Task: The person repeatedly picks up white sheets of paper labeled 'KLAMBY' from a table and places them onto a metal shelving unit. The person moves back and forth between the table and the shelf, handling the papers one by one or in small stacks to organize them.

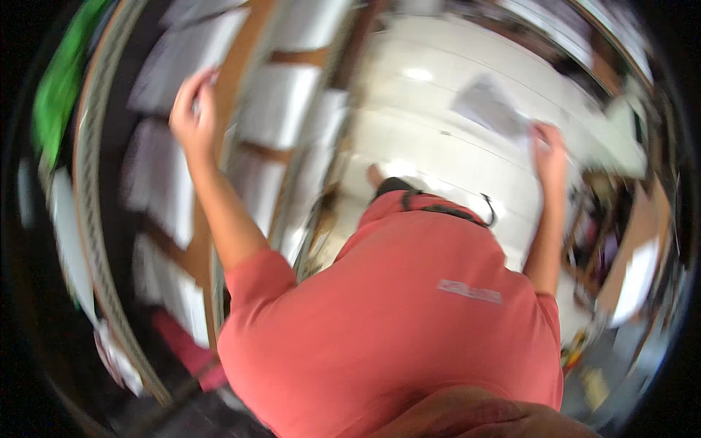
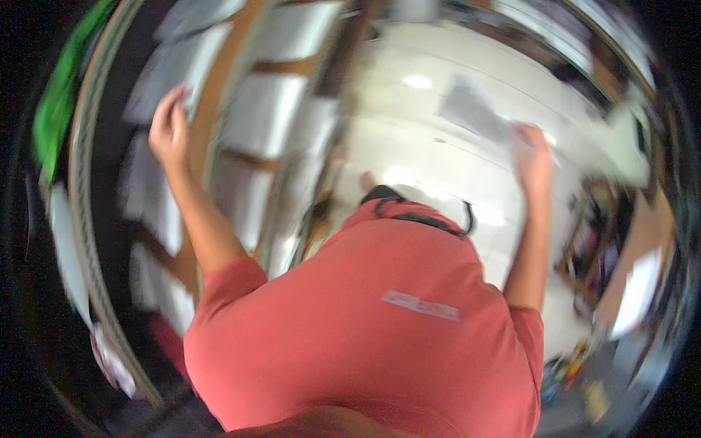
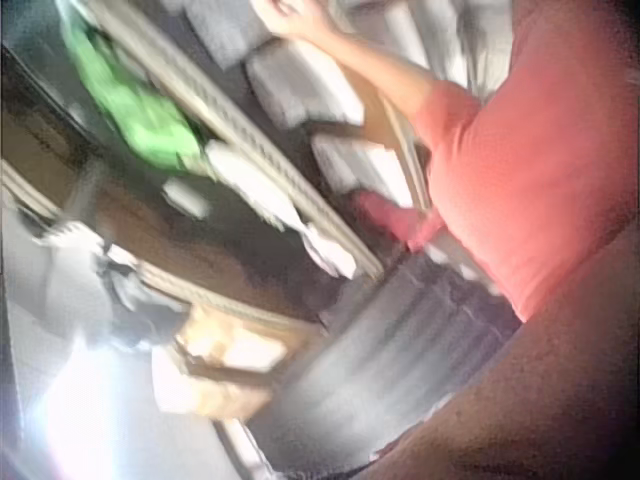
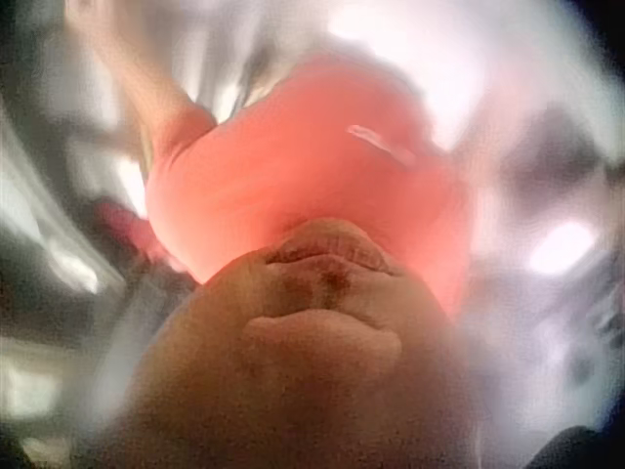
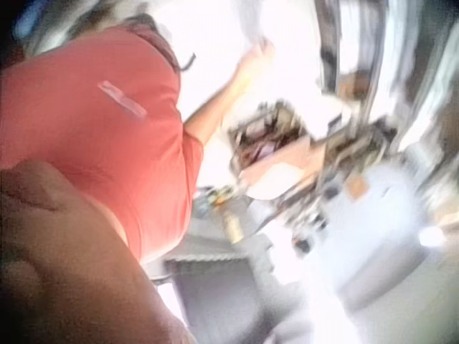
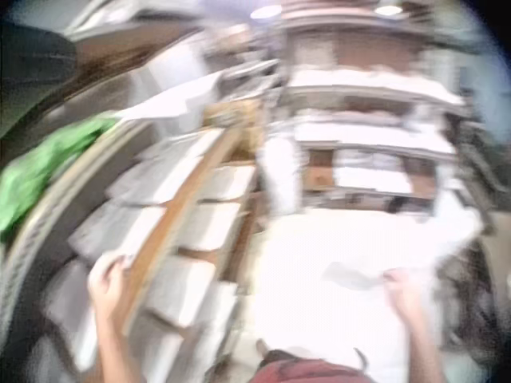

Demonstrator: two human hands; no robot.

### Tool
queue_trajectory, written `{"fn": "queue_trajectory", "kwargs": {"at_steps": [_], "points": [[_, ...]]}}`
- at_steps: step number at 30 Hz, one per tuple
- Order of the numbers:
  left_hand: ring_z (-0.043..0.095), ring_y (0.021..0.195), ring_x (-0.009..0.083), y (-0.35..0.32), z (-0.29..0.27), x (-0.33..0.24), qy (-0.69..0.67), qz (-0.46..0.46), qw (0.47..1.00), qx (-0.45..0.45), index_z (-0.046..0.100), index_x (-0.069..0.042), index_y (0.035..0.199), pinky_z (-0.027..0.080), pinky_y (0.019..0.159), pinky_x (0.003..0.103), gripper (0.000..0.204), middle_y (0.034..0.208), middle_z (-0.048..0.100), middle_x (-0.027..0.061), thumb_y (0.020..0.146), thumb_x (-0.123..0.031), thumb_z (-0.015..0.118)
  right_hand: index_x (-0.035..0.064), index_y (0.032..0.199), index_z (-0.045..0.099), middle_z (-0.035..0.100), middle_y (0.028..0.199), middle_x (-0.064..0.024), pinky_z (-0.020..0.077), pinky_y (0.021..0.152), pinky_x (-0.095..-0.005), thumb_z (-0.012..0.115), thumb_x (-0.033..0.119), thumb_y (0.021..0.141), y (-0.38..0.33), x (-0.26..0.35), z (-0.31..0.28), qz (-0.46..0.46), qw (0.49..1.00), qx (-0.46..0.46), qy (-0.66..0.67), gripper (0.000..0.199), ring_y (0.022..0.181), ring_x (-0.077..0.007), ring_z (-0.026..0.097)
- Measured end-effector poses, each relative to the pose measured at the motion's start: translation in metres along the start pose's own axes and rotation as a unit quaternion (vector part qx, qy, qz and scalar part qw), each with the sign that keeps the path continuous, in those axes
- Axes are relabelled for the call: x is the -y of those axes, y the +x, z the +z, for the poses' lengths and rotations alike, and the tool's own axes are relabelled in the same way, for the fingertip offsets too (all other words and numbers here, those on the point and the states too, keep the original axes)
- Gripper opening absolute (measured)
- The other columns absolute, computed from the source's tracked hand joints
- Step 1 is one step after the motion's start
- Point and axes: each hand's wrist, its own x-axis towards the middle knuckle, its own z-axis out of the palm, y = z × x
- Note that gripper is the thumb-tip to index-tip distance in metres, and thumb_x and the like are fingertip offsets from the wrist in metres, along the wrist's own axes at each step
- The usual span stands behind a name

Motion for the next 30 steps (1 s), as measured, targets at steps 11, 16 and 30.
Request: {"fn": "queue_trajectory", "kwargs": {"at_steps": [11,16,30], "points": [[0.063,0.091,0.028,-0.163,0.361,-0.328,-0.139,0.333,0.905,0.227,0.068,-0.006,0.105,0.043,0.091,0.039,0.025,0.096,0.068,0.0106,0.082,-0.016,0.069,0.0125,0.1,0.067,0.063,0.097,-0.002,0.041,0.084,-0.0347,0.061,0.013,0.078,-0.08,-0.067,-0.058,-0.097,0.977,-0.04,-0.188,0.023,0.096,-0.0205,0.058],[0.066,0.076,0.0303,-0.173,0.46,-0.355,-0.177,0.347,0.817,0.425,0.068,-0.004,0.103,0.049,0.072,0.043,0.018,0.081,0.069,0.0132,0.088,-0.014,0.062,0.0134,0.096,0.065,0.06,0.095,0.0016,0.0379,0.086,-0.0345,0.058,0.015,0.079,-0.077,-0.129,-0.08,-0.09,0.979,-0.032,-0.178,0.018,0.099,-0.0165,0.055],[0.064,0.069,0.0381,-0.123,0.684,-0.528,-0.187,0.411,0.724,0.521,0.069,-0.004,0.089,0.049,0.061,0.047,0.021,0.076,0.065,0.0207,0.094,-0.019,0.056,0.0165,0.101,0.065,0.062,0.111,0.0015,0.0335,0.1,-0.0458,0.064,0.013,0.08,0.014,-0.355,-0.193,0.072,0.968,0.018,-0.241,0.022,0.114,-0.0215,0.052]]}}
